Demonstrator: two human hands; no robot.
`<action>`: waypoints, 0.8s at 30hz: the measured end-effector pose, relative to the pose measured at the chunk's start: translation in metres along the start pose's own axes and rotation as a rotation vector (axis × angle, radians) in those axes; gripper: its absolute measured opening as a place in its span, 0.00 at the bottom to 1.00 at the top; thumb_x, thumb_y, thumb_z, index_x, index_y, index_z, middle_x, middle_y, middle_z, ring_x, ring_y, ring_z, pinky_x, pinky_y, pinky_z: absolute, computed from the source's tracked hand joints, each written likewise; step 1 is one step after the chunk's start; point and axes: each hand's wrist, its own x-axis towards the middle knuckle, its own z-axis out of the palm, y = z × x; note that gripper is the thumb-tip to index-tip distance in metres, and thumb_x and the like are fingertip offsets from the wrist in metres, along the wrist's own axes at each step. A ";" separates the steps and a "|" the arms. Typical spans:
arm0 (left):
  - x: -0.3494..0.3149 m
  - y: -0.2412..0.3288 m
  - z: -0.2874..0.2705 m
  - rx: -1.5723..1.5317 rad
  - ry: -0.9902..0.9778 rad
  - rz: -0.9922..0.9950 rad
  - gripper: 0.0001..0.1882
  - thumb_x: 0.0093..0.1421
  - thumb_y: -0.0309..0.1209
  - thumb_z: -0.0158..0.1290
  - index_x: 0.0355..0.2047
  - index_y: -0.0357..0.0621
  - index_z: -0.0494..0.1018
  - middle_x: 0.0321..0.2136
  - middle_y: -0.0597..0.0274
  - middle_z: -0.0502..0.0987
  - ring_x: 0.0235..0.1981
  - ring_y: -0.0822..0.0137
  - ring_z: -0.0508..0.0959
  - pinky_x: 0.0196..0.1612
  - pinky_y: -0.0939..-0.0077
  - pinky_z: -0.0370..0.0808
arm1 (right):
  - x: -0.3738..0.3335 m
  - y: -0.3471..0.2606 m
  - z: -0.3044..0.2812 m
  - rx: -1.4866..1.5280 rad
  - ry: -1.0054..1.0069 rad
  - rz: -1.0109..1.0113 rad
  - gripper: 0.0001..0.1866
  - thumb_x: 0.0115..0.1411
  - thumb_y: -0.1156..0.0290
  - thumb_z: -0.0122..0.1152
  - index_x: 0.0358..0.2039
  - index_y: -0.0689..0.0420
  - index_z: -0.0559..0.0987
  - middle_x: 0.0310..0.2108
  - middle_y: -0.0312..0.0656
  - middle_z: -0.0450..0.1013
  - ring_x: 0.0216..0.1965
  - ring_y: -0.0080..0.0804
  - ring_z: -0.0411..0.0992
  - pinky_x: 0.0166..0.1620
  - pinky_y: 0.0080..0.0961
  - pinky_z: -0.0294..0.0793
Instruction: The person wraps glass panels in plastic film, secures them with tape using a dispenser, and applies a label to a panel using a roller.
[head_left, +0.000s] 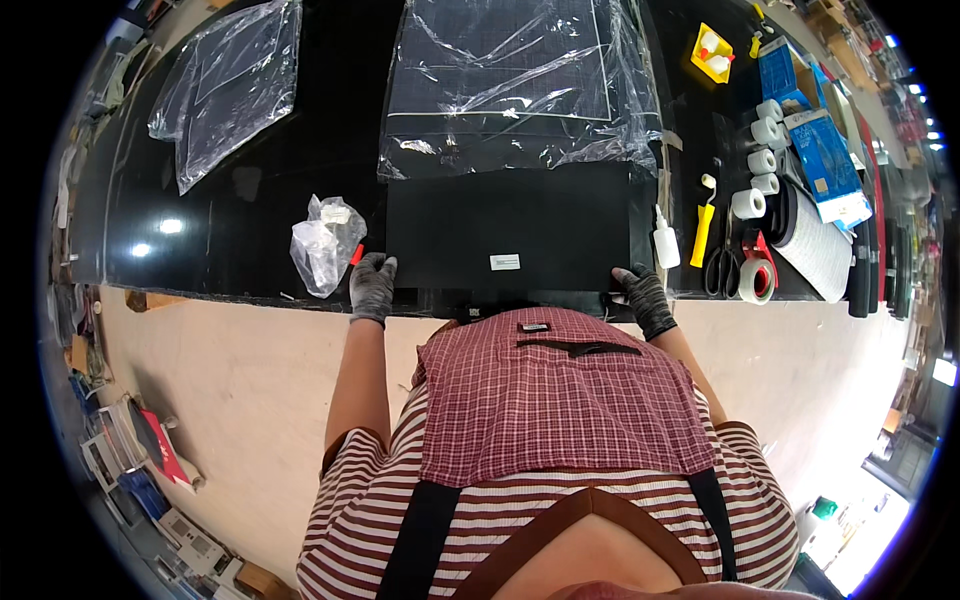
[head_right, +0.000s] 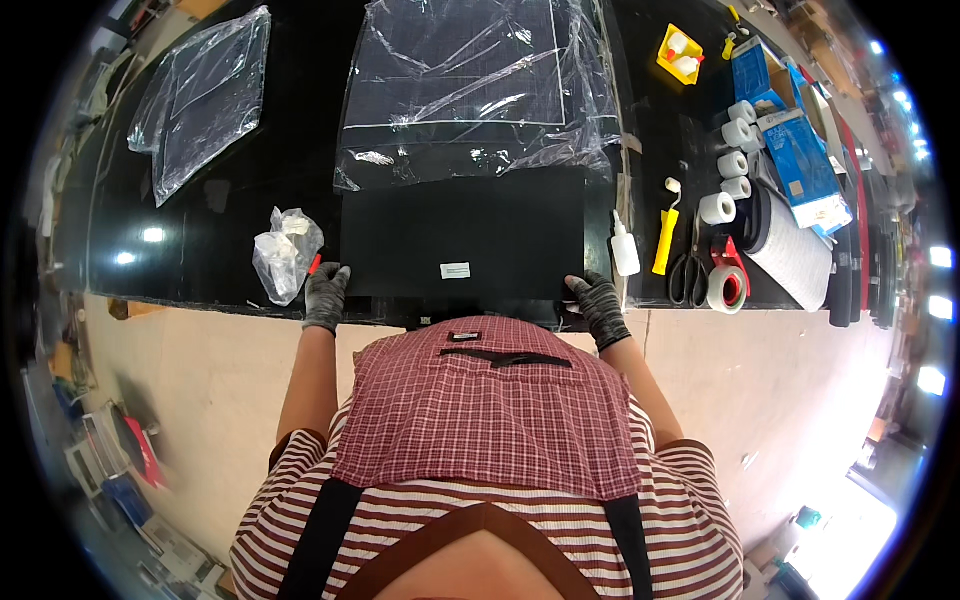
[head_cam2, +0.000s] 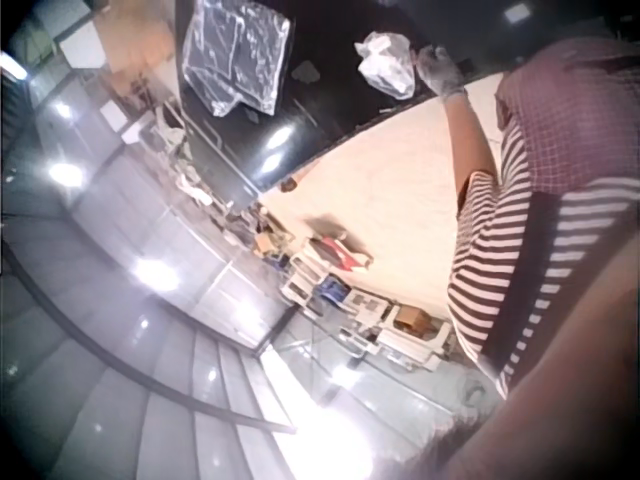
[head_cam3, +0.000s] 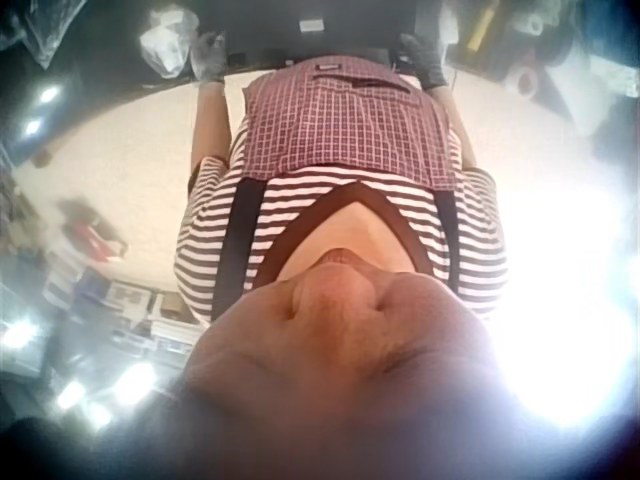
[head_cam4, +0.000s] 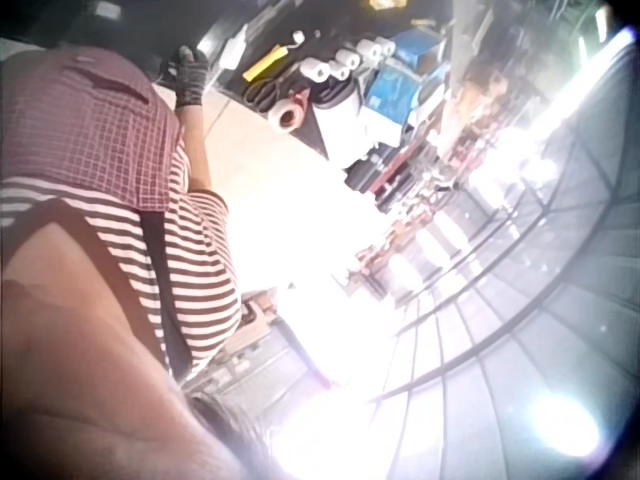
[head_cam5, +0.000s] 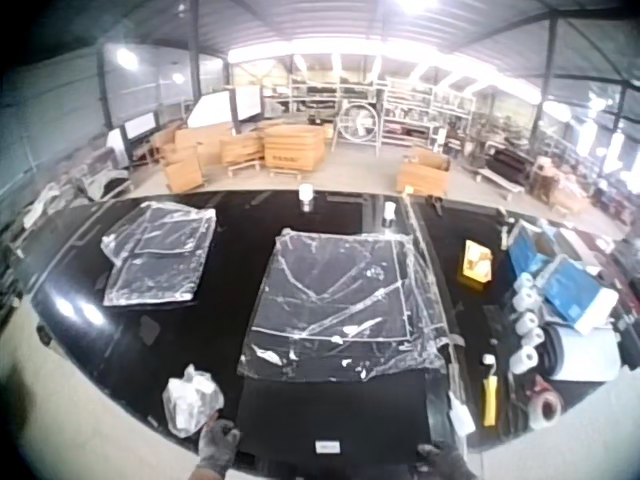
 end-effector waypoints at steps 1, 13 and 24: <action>0.000 -0.003 0.006 -0.159 0.082 0.121 0.11 0.55 0.29 0.54 0.37 0.37 0.73 0.31 0.62 0.76 0.30 0.72 0.74 0.37 0.79 0.71 | 0.000 0.002 0.001 0.034 0.003 0.025 0.14 0.55 0.64 0.60 0.36 0.60 0.75 0.27 0.36 0.74 0.21 0.24 0.72 0.24 0.19 0.73; -0.026 0.109 0.062 -0.819 -0.696 0.082 0.20 0.59 0.37 0.51 0.46 0.33 0.68 0.38 0.56 0.74 0.38 0.68 0.76 0.42 0.78 0.73 | 0.002 0.013 -0.006 0.018 0.100 -0.011 0.18 0.55 0.56 0.59 0.38 0.58 0.75 0.25 0.41 0.74 0.23 0.30 0.73 0.28 0.24 0.74; -0.001 0.033 0.037 -0.566 -0.184 0.142 0.12 0.58 0.28 0.50 0.42 0.37 0.72 0.34 0.61 0.75 0.31 0.75 0.74 0.35 0.84 0.72 | -0.019 -0.004 0.000 -0.047 0.068 -0.044 0.17 0.60 0.61 0.53 0.41 0.63 0.73 0.22 0.41 0.74 0.20 0.27 0.75 0.24 0.22 0.74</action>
